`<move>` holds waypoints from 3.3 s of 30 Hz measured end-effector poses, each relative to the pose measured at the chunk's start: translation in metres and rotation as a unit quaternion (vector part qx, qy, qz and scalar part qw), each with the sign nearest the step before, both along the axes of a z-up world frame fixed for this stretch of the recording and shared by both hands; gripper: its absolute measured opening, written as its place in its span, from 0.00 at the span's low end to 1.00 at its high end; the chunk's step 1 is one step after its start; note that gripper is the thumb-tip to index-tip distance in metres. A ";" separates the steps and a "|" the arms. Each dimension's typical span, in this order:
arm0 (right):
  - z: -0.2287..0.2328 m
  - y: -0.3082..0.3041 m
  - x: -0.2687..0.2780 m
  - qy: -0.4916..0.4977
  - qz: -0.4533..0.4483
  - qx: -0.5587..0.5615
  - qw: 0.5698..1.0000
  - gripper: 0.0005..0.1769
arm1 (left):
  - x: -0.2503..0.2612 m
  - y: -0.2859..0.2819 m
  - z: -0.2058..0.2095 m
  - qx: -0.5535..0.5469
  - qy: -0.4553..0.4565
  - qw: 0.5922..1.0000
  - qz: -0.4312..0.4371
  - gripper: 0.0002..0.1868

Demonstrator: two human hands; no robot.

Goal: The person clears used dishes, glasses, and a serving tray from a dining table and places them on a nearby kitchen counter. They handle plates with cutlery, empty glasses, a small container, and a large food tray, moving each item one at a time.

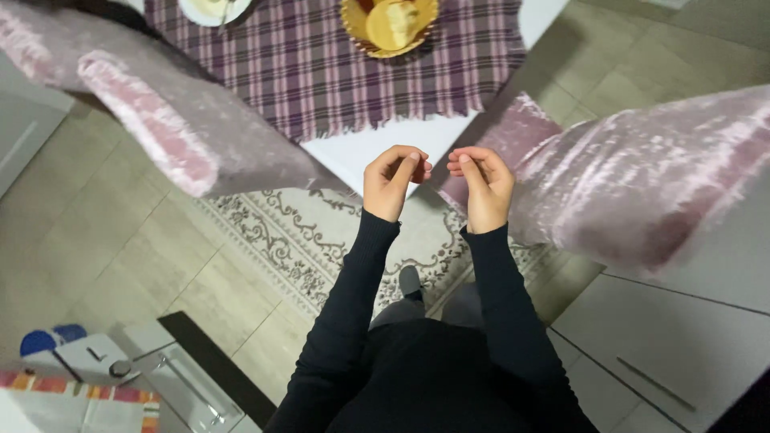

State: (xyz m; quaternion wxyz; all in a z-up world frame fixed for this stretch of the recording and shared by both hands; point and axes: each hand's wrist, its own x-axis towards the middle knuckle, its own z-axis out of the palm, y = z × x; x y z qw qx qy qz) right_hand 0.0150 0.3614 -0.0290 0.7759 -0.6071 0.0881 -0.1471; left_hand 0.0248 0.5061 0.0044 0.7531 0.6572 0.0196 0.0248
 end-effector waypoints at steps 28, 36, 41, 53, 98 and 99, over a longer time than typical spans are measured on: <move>-0.006 0.228 0.173 -0.007 0.258 0.010 0.966 0.06 | 0.085 0.230 -0.005 -0.011 0.003 0.960 0.279 0.08; -0.030 0.319 0.210 -0.036 0.270 -0.005 0.962 0.06 | 0.106 0.322 -0.004 -0.015 -0.019 0.960 0.280 0.09; -0.024 0.385 0.224 -0.041 0.240 -0.033 0.969 0.07 | 0.112 0.405 0.013 -0.018 -0.004 0.968 0.251 0.09; 0.021 0.528 0.221 -0.062 0.135 -0.067 0.987 0.05 | 0.146 0.571 0.026 -0.016 -0.028 0.990 0.139 0.08; -0.161 0.547 0.557 0.104 -0.122 -0.089 0.983 0.10 | 0.609 0.660 -0.172 0.205 0.106 0.971 -0.057 0.21; -0.169 0.547 0.561 0.115 -0.136 -0.086 0.980 0.11 | 0.611 0.660 -0.181 0.213 0.129 0.967 -0.061 0.20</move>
